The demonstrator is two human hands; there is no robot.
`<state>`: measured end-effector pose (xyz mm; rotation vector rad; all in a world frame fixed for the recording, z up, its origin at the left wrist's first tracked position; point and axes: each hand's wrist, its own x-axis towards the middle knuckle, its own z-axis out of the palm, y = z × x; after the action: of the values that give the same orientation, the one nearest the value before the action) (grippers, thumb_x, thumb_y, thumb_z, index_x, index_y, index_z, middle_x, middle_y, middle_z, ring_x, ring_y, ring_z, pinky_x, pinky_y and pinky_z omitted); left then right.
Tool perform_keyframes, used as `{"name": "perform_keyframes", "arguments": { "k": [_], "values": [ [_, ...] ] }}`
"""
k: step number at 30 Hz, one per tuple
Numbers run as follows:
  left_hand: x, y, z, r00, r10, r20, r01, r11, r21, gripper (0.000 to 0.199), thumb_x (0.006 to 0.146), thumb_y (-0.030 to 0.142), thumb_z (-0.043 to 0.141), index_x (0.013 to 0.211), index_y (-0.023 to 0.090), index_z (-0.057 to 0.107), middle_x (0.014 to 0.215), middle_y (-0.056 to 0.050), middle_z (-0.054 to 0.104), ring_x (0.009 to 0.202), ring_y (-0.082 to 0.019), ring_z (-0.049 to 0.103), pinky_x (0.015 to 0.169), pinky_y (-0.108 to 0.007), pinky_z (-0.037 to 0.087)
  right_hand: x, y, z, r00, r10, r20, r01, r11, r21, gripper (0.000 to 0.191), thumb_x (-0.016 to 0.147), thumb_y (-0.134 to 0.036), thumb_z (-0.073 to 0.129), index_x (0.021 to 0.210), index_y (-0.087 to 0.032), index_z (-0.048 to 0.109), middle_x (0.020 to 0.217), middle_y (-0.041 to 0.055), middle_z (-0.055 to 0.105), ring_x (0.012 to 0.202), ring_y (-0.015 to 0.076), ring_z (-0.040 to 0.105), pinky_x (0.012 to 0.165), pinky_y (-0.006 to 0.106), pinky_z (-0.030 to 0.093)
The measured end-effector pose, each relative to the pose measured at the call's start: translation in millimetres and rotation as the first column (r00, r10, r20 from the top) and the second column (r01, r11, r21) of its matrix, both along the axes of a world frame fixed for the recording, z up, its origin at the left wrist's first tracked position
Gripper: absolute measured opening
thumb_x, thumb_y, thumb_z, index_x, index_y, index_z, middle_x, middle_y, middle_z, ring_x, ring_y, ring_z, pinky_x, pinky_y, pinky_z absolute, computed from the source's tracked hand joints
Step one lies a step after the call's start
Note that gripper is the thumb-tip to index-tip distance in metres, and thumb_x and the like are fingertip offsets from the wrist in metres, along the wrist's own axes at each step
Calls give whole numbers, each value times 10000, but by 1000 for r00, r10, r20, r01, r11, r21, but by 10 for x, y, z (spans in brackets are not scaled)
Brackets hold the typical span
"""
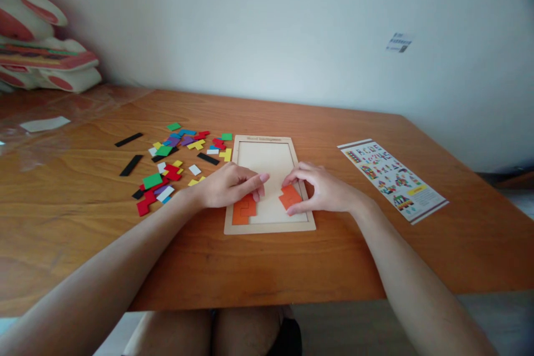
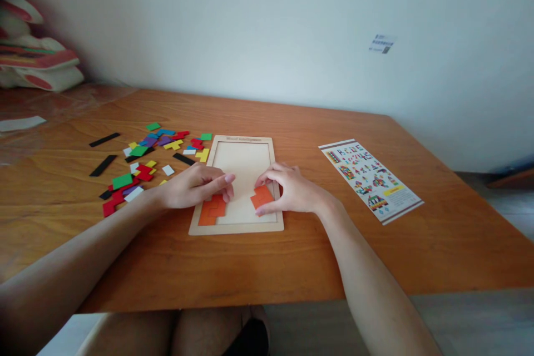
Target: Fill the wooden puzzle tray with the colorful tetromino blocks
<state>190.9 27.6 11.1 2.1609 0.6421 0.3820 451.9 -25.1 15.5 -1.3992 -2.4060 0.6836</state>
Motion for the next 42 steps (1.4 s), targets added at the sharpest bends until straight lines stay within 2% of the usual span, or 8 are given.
{"name": "perform_keyframes", "arguments": {
  "k": [8,13,22,27,34,36,38,42],
  "values": [
    [-17,-5,7,1000,3,10,-3,1000,-7,556,996,513,365,784,151,731,755,-52,748,689,-127,681,696,-199,501,-12,-7,4,1000,-8,17,8,1000,-20,473,692,-576,773,1015,-249,663,1077,53,625,1080,268,556,977,450,373],
    [-12,-6,10,1000,3,20,-2,1000,-17,562,994,519,367,765,154,728,736,-44,744,671,-123,675,691,-200,503,-5,-17,41,1000,6,29,-5,999,-51,558,650,-602,788,1079,-266,665,1124,59,621,1107,285,549,979,463,388],
    [-19,1,-7,999,-12,50,13,999,-33,543,988,516,389,768,154,728,733,-45,743,676,-124,681,695,-195,510,19,-23,38,996,92,-2,-91,990,-108,538,741,-533,747,1211,-297,636,1190,56,597,1154,263,530,1028,445,375],
    [-6,-7,10,999,-11,53,14,999,-43,551,978,536,394,762,154,726,735,-50,745,672,-128,681,686,-199,514,-33,-36,36,997,75,-2,-75,994,-81,548,700,-558,776,1160,-285,657,1164,64,612,1147,272,533,1023,453,378],
    [-9,-9,8,999,0,34,1,999,-37,549,985,524,386,757,156,723,732,-46,745,674,-128,683,679,-200,511,48,-28,55,982,179,-50,-185,972,-142,504,857,-384,659,1338,-289,543,1293,65,613,1213,248,513,1053,463,366],
    [-9,-8,3,999,-9,31,9,1000,-5,536,997,490,379,757,156,722,727,-44,740,667,-123,676,679,-203,505,64,-29,67,978,202,-47,-206,968,-143,462,870,-326,636,1323,-286,554,1298,53,612,1210,234,516,1055,444,371],
    [1,-12,-4,999,-18,47,13,996,92,476,995,443,410,783,154,724,739,-50,734,679,-125,665,684,-215,495,58,-34,78,974,221,-42,-225,965,-137,441,867,-266,616,1305,-284,566,1299,46,607,1213,226,517,1060,434,369],
    [48,-36,-37,989,-94,110,57,951,303,220,921,335,583,910,167,725,870,-68,737,818,-161,650,789,-275,486,19,-40,90,974,225,-31,-228,965,-128,437,832,-170,581,1256,-276,593,1265,48,615,1198,228,532,1056,442,377]
  ]
}}
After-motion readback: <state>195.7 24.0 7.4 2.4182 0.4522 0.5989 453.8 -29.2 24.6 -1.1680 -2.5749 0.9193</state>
